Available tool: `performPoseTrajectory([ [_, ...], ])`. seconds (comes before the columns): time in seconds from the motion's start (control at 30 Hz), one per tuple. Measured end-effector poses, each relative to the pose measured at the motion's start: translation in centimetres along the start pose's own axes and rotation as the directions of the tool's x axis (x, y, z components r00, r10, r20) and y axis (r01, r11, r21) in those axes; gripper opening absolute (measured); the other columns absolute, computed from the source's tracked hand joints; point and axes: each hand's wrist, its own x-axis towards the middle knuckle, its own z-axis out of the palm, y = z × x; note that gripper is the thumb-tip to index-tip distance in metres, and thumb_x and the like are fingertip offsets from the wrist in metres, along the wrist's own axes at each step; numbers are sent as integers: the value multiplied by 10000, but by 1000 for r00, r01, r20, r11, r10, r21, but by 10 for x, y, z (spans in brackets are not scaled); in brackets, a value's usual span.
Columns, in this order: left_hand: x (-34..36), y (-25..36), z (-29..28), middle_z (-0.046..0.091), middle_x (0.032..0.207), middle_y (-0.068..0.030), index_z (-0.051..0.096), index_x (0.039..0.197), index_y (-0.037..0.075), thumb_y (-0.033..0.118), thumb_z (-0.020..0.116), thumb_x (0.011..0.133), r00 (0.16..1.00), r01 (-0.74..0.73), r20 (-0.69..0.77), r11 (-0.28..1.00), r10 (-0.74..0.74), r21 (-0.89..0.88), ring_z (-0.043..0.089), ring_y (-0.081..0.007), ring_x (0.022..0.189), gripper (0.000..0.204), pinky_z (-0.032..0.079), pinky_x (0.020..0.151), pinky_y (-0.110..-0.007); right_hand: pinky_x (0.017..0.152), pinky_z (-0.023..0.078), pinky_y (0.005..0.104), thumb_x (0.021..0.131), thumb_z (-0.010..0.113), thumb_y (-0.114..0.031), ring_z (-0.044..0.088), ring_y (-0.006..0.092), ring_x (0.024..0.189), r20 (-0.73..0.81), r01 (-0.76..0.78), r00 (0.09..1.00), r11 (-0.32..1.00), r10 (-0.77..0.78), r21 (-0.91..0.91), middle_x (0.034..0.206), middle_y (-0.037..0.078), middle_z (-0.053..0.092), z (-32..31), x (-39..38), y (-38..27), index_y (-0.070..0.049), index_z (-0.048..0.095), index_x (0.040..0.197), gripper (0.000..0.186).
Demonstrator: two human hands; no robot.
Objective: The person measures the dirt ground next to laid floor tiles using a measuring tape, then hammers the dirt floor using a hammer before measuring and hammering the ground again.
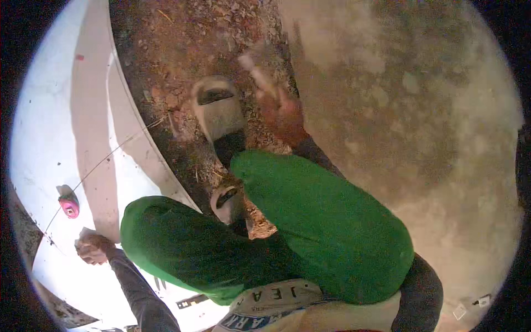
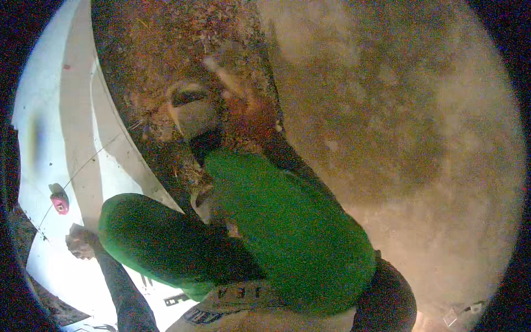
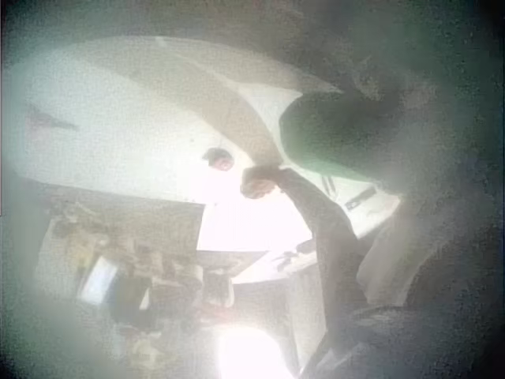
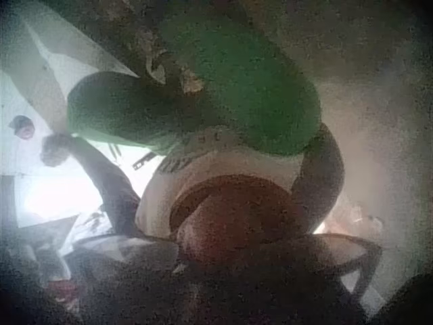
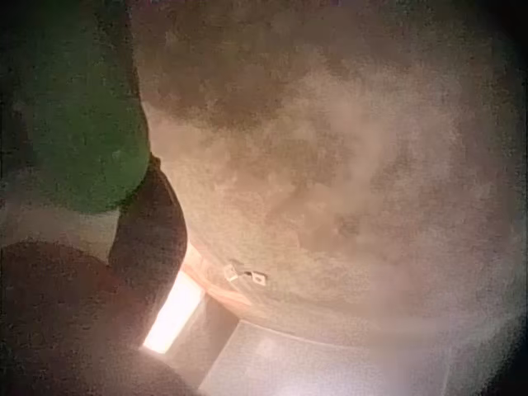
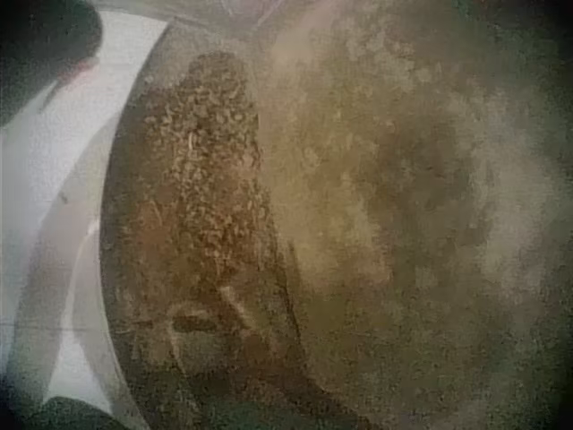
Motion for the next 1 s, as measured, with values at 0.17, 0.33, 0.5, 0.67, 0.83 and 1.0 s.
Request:
performPoseTrajectory([
  [0.17,36,-5,0,474,1429,-194,481,1410,102,724,327,935,995,101,-6,987,-103,-126,472,-365,1318,798,418,1028,-609,705,561,432,988,617,-361,704,353,790,277,618,784,738,-555,-270,865,170,701,-2,-2,-42,-28,633,1221,406],
  [0.33,-16,38,-21,512,1384,-188,535,1369,145,716,376,929,973,124,188,991,-133,58,486,-379,1304,739,449,1001,-606,652,562,445,940,645,-227,692,331,682,364,368,917,691,-161,-622,842,137,715,-49,27,81,-73,637,1243,339],
  [0.5,75,-52,41,553,1329,-112,615,1279,272,649,430,963,976,-86,-166,945,144,316,521,-386,1255,526,505,932,-584,586,543,452,940,657,-209,658,286,604,228,477,873,851,-430,-220,804,132,706,27,20,13,-83,625,1265,350],
  [0.67,36,-33,42,559,1315,-94,617,1272,250,644,453,964,980,-191,-29,976,195,106,537,-370,1234,526,506,942,-578,579,527,446,966,653,-290,646,299,615,490,369,861,828,-133,-423,790,161,686,-37,46,109,-29,626,1167,330],
  [0.83,52,-45,31,595,1259,-67,625,1255,240,587,485,976,867,-327,-327,925,376,196,612,-349,1097,467,546,833,-543,584,517,444,985,638,-316,634,313,634,49,327,943,891,-329,-316,776,166,670,27,15,15,-8,624,1086,325],
  [1.0,16,-26,40,593,1242,-102,598,1305,225,571,449,993,959,-265,-77,960,272,88,573,-353,1157,490,515,886,-545,605,524,445,983,635,-304,640,316,660,309,346,928,792,-210,-502,789,167,671,-49,41,101,-11,630,1102,316],
])
